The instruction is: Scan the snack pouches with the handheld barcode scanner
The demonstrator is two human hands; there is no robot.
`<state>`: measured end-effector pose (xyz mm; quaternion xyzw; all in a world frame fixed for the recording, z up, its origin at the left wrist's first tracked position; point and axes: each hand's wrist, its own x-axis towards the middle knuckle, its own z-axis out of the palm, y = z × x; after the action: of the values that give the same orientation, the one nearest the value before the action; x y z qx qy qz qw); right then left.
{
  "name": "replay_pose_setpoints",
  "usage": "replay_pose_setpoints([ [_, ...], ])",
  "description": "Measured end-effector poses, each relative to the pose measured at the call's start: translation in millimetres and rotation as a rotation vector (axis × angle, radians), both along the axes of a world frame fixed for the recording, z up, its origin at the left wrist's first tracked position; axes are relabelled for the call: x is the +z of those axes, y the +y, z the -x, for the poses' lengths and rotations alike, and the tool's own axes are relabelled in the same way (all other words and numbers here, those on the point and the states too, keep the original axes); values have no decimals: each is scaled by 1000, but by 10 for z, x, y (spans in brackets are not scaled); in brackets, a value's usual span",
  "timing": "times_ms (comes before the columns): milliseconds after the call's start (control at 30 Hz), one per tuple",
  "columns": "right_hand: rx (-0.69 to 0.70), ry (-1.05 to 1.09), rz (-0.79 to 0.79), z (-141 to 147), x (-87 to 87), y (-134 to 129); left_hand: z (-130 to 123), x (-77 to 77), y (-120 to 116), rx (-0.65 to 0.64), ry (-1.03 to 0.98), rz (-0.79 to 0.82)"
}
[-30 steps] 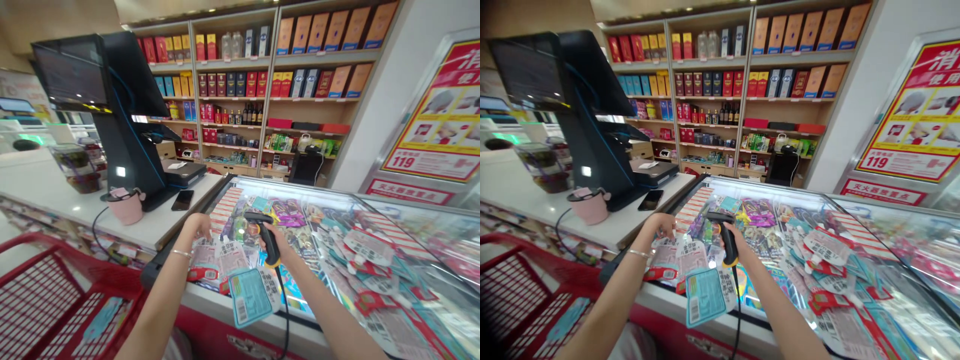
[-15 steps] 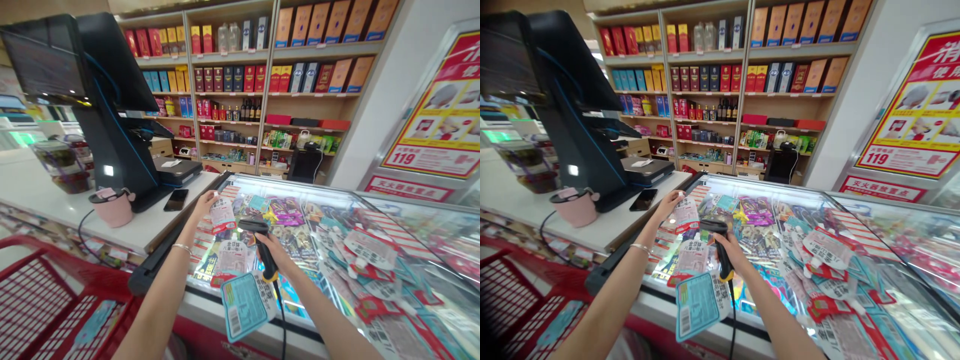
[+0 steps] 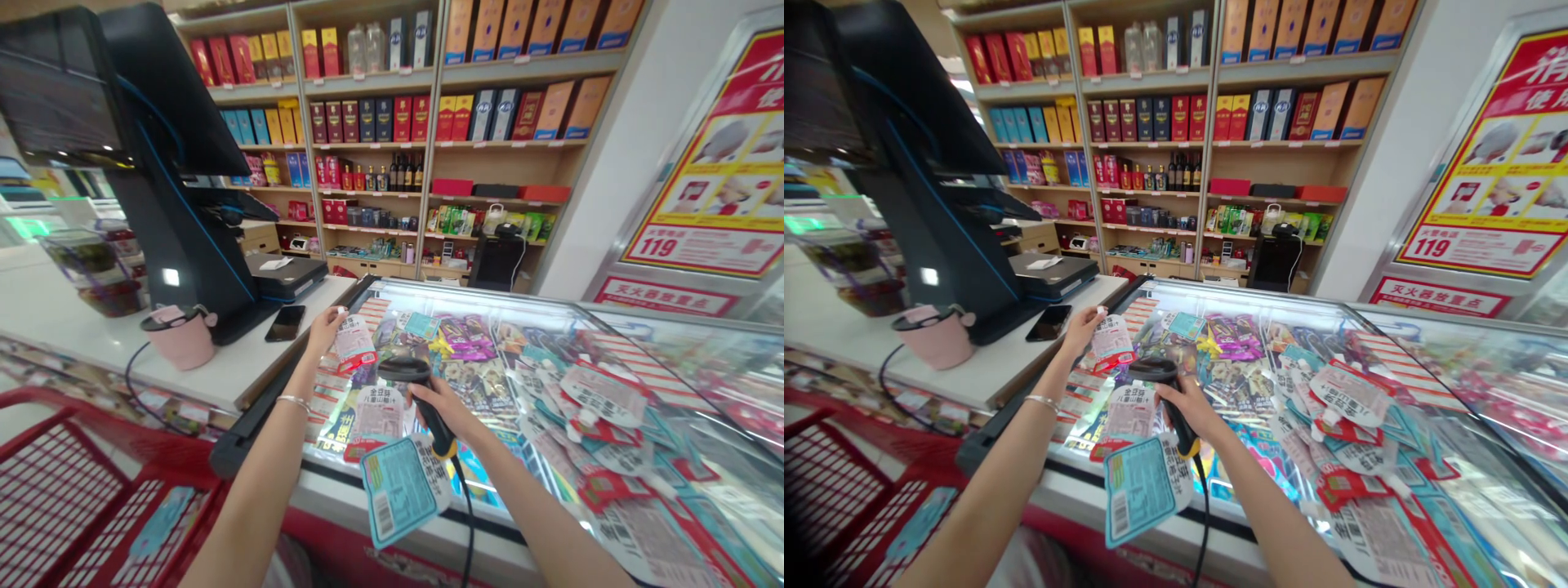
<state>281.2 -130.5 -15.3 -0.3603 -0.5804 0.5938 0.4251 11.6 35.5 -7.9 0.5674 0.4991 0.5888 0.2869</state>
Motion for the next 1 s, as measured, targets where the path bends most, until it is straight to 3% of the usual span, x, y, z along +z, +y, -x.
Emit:
replay_pose_setpoints([
  [300, -24, 48, 29, 16, 40, 3, -20, 71, -66, 78, -78, 81],
  [433, -97, 149, 9, -92, 269, -71, -83, 93, -35, 84, -157, 78],
  [533, -195, 211, -36, -364, 489, -220, -282, 174, -29, 0, -250, 144],
  [633, -323, 191, -78, -798, 640, -445, -713, 327, -105, -140, -268, 204],
  [767, -526, 247, -123, -1481, 695, -798, -1634, 569, -351, -289, -292, 252],
  [900, -700, 417, -145, -2102, 621, -1146, -2649, 733, -679, -399, -437, 288],
  [1000, -804, 551, -182, -2491, 474, -1369, -3240, 718, -933, -398, -412, 301],
])
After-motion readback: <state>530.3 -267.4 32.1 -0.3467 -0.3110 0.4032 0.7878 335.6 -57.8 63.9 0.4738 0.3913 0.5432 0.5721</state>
